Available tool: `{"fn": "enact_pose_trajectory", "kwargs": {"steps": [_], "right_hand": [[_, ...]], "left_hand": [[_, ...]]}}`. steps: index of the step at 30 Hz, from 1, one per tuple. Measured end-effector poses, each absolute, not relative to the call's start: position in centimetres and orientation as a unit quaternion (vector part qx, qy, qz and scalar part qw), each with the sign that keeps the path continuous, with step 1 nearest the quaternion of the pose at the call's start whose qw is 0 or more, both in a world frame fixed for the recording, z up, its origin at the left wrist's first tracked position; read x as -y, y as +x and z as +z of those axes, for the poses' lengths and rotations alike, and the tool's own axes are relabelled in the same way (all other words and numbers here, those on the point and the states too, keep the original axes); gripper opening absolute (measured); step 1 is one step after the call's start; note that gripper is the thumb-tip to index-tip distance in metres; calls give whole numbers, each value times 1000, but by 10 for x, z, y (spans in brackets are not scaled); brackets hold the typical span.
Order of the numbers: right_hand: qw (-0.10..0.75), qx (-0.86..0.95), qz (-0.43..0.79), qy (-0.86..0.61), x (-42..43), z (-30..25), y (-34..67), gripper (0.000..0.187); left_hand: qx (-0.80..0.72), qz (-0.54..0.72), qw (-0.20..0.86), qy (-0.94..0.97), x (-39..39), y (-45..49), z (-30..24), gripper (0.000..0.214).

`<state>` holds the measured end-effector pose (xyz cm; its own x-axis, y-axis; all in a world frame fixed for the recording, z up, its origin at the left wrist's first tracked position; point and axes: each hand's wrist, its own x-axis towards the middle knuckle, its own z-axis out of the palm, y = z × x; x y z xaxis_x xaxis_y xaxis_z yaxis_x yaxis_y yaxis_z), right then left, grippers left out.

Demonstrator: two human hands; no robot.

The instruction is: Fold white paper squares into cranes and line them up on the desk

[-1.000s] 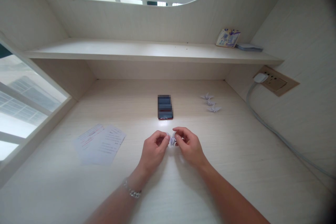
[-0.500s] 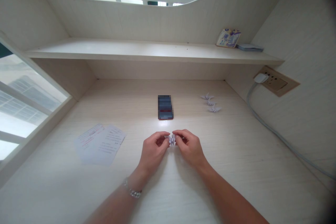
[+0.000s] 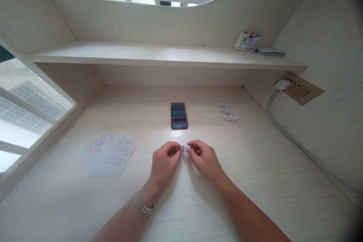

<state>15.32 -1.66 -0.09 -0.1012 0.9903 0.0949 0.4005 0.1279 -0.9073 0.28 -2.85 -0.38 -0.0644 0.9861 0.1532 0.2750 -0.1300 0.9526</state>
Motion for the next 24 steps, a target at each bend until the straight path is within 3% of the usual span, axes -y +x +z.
{"fn": "enact_pose_trajectory", "kwargs": {"steps": [7,13,18,24], "right_hand": [[274,743,304,-530,19,4,155,23],[272,772,295,-493,18,5,157,16],[283,737,385,-477,18,10,161,18],[300,637,531,-472,17,4,162,26]], "left_hand": [[-544,456,353,610,30,3,-2,10],[-557,371,363,648,29,1,4,13],[-546,302,384,681,27,-3,9,26],[-522,317,426,668,26,-2,8,33]]}}
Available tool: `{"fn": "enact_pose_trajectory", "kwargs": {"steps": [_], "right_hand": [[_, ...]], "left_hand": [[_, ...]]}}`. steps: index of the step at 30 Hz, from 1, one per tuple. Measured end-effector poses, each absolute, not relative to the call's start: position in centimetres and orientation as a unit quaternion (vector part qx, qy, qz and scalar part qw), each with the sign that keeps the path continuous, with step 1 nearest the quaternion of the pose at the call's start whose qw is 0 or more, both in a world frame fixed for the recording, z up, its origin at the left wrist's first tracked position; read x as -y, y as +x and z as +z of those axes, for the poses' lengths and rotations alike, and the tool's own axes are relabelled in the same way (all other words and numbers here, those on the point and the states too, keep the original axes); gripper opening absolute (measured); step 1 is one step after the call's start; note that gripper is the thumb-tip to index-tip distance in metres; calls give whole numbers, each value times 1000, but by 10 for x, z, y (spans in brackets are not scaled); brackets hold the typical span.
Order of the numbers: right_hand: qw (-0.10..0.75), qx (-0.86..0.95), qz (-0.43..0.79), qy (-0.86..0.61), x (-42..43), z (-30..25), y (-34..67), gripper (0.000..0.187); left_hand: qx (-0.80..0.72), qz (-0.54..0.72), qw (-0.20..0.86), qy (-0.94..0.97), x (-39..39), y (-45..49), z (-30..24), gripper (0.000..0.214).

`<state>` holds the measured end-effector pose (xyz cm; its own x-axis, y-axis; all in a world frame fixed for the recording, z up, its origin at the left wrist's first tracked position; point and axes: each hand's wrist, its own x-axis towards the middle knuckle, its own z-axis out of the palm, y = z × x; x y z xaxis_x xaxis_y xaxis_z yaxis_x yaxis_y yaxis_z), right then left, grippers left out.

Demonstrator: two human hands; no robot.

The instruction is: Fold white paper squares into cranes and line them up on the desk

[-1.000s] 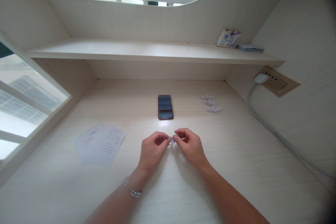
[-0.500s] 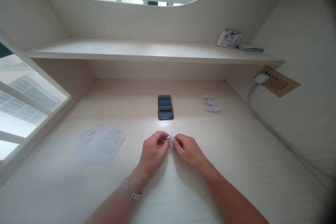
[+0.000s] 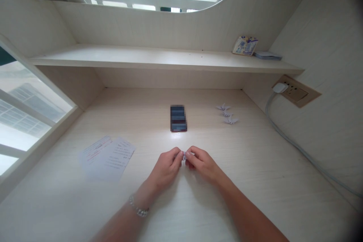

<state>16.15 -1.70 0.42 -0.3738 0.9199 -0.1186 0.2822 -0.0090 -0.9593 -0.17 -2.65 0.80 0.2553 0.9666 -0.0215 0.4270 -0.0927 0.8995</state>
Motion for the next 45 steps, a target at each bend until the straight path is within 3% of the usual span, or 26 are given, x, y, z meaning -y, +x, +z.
{"fn": "enact_pose_trajectory", "kwargs": {"steps": [7,15,24,32,45], "right_hand": [[384,468,697,-384,13,-1,157,28],[409,329,788,-321,14,3,156,27],[414,310,797,-311,14,2,156,27],[397,402,740,-365,12,2,159,22],[387,409,758,-328,15,1,157,30]], "left_hand": [[-463,390,602,520,26,3,-6,31],[-402,456,670,426,26,6,-4,25],[-362,484,703,374,27,7,-1,25],[-436,449,627,463,24,2,-3,28],[-410,434,688,413,25,3,-3,29]]}}
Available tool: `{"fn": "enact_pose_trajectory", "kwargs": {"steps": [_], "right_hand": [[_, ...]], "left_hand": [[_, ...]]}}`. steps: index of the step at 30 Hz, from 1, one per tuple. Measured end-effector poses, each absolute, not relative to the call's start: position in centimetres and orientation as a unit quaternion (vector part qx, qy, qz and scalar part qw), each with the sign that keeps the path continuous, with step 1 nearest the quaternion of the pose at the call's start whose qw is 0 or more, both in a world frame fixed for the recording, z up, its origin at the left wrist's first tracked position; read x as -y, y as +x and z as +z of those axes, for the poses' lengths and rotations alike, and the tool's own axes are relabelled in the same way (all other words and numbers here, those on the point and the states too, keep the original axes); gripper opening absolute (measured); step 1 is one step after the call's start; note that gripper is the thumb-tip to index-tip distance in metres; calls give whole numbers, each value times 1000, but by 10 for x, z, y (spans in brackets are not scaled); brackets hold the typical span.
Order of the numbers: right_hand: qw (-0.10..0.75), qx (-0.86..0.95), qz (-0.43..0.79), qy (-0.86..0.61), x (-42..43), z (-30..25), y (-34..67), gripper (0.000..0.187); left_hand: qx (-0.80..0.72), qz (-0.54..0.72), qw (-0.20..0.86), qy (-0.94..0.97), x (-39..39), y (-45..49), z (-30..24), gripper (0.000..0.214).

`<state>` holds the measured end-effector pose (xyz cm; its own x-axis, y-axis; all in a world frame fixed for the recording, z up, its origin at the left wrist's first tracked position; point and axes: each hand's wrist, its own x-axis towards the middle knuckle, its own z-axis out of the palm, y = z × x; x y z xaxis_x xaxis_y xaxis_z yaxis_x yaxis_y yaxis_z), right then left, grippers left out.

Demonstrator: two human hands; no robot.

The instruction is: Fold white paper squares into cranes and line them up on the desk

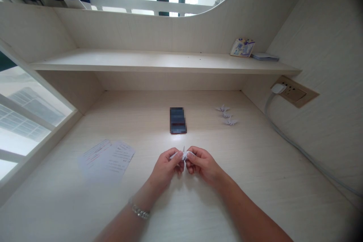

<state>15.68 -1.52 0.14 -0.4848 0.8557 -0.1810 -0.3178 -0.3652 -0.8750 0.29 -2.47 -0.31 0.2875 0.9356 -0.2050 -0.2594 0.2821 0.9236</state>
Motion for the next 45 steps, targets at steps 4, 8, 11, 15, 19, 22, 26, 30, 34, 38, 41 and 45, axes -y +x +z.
{"fn": "enact_pose_trajectory", "kwargs": {"steps": [4,8,11,15,19,22,26,30,34,38,41,45], "right_hand": [[400,375,778,-307,16,1,154,28],[399,342,798,-295,16,1,153,28],[402,320,810,-280,16,0,152,27],[414,305,813,-273,16,0,151,25],[399,307,810,-301,13,-1,153,29],[393,304,804,-328,11,-3,156,31],[397,299,788,-364,8,-4,159,31],[402,301,780,-373,7,-4,160,31],[403,303,788,-353,7,-4,163,32],[411,312,780,-353,6,-6,165,30],[418,315,761,-382,4,-7,165,31],[431,314,731,-425,4,-6,163,33]], "left_hand": [[-390,436,705,399,26,4,0,28],[-383,440,710,394,26,5,3,29],[-374,446,708,399,26,5,3,27],[-367,451,706,405,26,5,2,26],[-376,460,700,396,25,3,0,27],[-390,469,688,393,24,2,-1,26],[-411,469,672,399,24,1,-2,26],[-419,462,666,409,23,1,-3,26],[-417,457,671,410,22,-1,-3,26],[-413,462,676,399,22,-1,-2,27],[-412,468,675,395,21,0,-2,28],[-437,465,633,438,21,1,-4,28]]}}
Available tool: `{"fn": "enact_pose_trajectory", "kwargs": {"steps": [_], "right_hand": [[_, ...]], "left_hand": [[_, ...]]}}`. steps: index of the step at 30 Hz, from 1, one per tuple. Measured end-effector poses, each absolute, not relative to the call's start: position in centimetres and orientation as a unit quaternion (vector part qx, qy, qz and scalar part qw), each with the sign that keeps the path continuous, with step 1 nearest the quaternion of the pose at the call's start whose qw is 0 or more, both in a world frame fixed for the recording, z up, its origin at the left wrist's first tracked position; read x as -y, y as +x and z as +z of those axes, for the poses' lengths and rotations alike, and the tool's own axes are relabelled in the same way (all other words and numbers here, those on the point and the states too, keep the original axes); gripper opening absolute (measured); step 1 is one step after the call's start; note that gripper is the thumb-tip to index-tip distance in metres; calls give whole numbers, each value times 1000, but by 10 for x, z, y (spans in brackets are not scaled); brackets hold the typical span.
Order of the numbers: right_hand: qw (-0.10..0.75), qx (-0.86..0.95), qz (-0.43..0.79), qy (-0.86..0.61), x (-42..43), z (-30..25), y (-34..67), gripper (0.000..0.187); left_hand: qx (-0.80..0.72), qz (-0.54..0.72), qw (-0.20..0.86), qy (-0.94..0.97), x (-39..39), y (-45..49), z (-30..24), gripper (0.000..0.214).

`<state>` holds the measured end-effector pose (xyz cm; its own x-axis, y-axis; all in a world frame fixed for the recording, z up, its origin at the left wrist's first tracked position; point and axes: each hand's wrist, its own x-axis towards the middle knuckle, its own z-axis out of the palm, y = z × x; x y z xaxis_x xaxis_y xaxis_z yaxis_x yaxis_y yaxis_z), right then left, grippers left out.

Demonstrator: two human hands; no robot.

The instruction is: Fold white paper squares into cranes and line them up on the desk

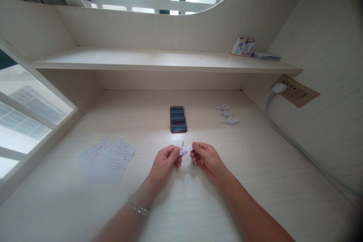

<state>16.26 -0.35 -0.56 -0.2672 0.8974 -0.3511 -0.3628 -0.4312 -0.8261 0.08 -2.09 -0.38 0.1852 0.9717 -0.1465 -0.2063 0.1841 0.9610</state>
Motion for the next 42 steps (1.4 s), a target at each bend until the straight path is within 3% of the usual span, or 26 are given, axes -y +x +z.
{"fn": "enact_pose_trajectory", "kwargs": {"steps": [5,17,23,30,42], "right_hand": [[442,352,702,-433,6,-4,157,32],[466,276,745,-390,10,-4,151,27],[463,258,760,-377,10,-2,152,22],[476,242,753,-385,7,-2,157,21],[462,296,704,-451,4,-5,158,29]], "left_hand": [[-463,445,597,480,20,1,-5,29],[-335,492,766,243,21,2,-1,23],[-303,501,790,181,22,1,1,24],[-315,545,746,219,19,-4,4,34],[-459,525,597,396,22,4,-9,22]]}}
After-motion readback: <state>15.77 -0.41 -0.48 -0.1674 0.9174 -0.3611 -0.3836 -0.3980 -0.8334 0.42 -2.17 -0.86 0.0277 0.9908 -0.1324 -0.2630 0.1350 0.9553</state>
